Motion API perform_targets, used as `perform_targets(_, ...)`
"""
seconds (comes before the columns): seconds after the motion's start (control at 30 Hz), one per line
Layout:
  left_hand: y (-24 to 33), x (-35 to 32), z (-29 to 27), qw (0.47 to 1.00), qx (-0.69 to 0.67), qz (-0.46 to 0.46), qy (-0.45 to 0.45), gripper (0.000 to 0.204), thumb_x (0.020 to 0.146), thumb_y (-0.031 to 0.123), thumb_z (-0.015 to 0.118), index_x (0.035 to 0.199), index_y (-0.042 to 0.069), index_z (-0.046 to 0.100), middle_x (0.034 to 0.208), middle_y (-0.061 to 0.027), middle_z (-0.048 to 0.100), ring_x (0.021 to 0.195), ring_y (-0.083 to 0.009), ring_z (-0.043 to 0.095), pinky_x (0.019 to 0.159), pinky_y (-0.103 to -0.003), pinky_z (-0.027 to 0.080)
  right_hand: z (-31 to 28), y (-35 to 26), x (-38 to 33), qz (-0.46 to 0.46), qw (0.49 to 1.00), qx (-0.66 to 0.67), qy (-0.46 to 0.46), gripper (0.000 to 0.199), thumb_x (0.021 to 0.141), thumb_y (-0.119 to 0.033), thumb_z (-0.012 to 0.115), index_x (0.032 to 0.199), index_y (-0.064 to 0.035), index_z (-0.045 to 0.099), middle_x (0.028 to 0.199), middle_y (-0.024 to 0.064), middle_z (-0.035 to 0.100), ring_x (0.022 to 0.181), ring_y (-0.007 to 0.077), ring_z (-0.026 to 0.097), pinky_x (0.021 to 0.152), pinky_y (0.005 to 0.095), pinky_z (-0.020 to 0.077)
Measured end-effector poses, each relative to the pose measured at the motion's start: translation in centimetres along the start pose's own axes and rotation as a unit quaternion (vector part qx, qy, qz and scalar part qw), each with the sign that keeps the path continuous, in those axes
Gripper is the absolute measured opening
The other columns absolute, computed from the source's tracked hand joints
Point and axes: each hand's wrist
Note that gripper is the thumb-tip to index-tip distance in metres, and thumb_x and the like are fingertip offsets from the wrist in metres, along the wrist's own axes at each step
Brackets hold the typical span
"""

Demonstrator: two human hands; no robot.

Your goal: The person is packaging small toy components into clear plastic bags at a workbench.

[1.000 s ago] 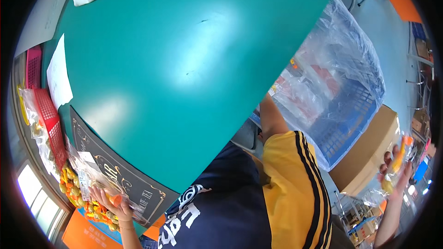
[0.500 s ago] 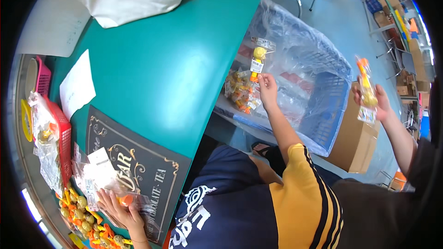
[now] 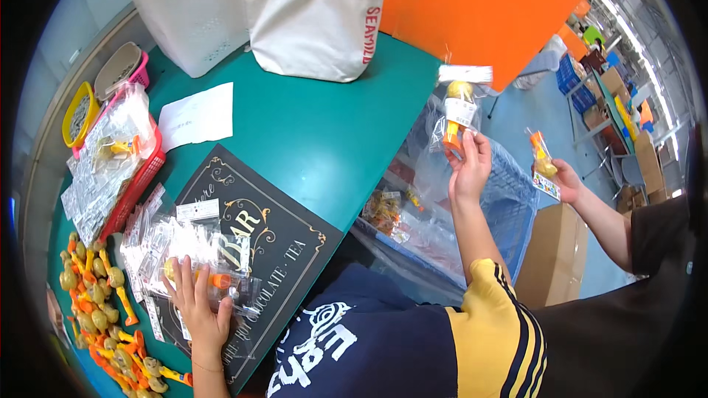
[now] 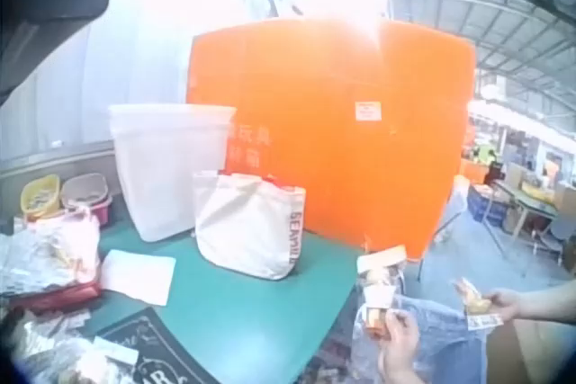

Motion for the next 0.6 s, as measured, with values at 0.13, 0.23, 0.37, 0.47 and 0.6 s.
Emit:
perform_targets(0.13,-0.1,-0.1,0.1,1.000,-0.013,-0.007,-0.014,0.057,0.094,0.045,0.056,0.139,0.010,0.052,0.155,-0.0184,0.038,0.148,-0.0421,0.025,0.120,-0.061,0.006,4.5,-0.9,-3.1,0.126,0.976,0.014,-0.177,0.015,0.100,-0.019,0.060,0.110,-0.0067,0.059,0.105,0.0077,0.068,0.092,0.0189,0.070,0.075,0.0320,0.0565)
perform_targets(0.23,0.3,0.3,0.5,1.000,-0.026,-0.003,-0.010,0.057,0.093,0.043,0.059,0.139,0.010,0.053,0.155,-0.0186,0.039,0.148,-0.0420,0.026,0.119,-0.061,0.005,6.0,1.3,-5.0,0.274,0.925,-0.041,-0.260,0.022,0.099,-0.022,0.062,0.114,-0.0061,0.060,0.106,0.0069,0.068,0.092,0.0172,0.069,0.079,0.0314,0.0569)
perform_targets(0.37,0.7,0.6,0.5,0.999,-0.029,0.005,-0.016,0.057,0.097,0.044,0.053,0.142,0.009,0.051,0.157,-0.0183,0.036,0.149,-0.0406,0.024,0.120,-0.059,0.006,6.1,3.0,-6.3,0.172,0.926,-0.168,-0.290,0.031,0.099,-0.026,0.064,0.119,-0.0039,0.059,0.108,0.0075,0.067,0.095,0.0157,0.067,0.069,0.0246,0.0519)
perform_targets(0.47,0.6,0.3,0.3,0.999,-0.031,-0.008,-0.012,0.057,0.096,0.044,0.055,0.141,0.010,0.051,0.157,-0.0179,0.036,0.149,-0.0407,0.025,0.120,-0.060,0.005,6.0,2.5,-6.2,-0.122,0.916,-0.298,-0.239,0.021,0.094,-0.015,0.066,0.114,-0.0064,0.065,0.106,0.0087,0.065,0.095,0.0167,0.059,0.070,0.0281,0.0465)
perform_targets(0.6,0.6,0.6,0.3,0.999,-0.033,-0.004,-0.007,0.057,0.095,0.046,0.057,0.140,0.011,0.052,0.156,-0.0177,0.037,0.149,-0.0408,0.025,0.120,-0.060,0.004,3.2,1.7,-6.7,-0.456,0.769,-0.344,-0.288,0.032,0.073,0.001,0.067,0.102,-0.0112,0.074,0.100,0.0062,0.060,0.090,0.0283,0.055,0.079,0.0390,0.0431)
Point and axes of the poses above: each hand's wrist, its own x-axis towards the middle knuckle, its own z-axis out of the palm, y = z × x
